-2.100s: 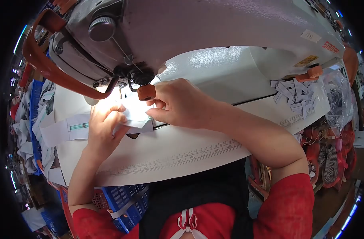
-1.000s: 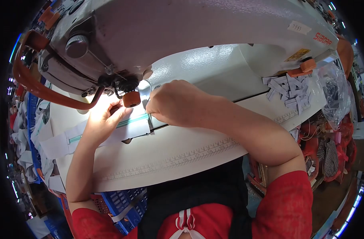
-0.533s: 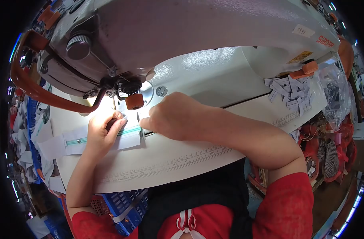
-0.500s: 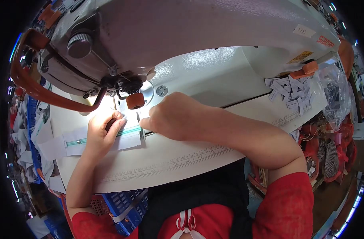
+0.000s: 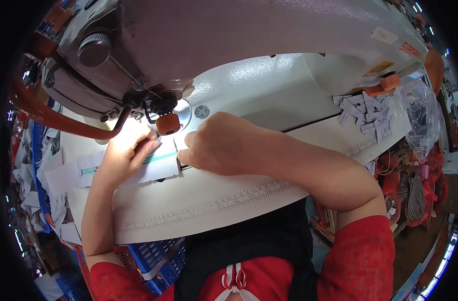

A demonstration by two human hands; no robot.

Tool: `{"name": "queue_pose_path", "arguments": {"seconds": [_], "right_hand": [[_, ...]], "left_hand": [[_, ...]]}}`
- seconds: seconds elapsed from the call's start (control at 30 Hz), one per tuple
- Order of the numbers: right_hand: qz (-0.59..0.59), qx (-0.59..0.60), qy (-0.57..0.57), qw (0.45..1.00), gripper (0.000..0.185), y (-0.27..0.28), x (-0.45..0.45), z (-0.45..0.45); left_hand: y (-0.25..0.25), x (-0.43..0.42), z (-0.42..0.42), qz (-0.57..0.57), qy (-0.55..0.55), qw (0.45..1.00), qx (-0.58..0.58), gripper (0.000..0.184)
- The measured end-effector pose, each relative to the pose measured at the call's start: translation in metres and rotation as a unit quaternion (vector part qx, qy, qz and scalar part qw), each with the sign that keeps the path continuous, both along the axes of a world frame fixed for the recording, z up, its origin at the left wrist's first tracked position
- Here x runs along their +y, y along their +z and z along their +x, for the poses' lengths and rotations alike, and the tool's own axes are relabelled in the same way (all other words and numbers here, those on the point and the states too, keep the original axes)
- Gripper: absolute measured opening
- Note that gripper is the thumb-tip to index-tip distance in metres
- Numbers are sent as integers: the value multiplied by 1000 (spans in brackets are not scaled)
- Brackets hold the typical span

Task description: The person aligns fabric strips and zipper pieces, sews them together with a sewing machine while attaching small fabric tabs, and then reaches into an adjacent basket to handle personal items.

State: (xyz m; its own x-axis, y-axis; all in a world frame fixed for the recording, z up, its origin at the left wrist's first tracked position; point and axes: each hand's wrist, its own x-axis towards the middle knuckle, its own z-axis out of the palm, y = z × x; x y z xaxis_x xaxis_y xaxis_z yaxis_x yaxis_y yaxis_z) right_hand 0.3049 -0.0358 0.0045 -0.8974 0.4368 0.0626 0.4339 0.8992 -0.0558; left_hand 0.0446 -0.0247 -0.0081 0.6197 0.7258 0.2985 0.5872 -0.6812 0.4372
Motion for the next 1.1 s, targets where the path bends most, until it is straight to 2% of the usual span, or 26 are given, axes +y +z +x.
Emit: {"name": "queue_pose_path", "arguments": {"seconds": [0.07,0.2,0.4,0.53,0.87,1.1], "right_hand": [[4,0,1,1000,23,0,0,0],[10,2,4,1000,22,-2,0,0],[72,76,25,994,18,-16,-2,-6],[142,261,57,953,15,-32,-4,-25],[147,205,30,967,11,-34,-17,-27],[36,233,20,972,12,-33,-7,-24]], "left_hand": [[-1,-1,0,4,6,1000,5,6],[0,-8,-2,-131,72,988,-45,8],[-1,-7,-1,-167,93,979,-64,9],[3,-5,1,-165,74,981,-73,11],[-3,-10,6,-75,102,989,-78,15],[4,-16,7,-152,145,975,-69,17]]}}
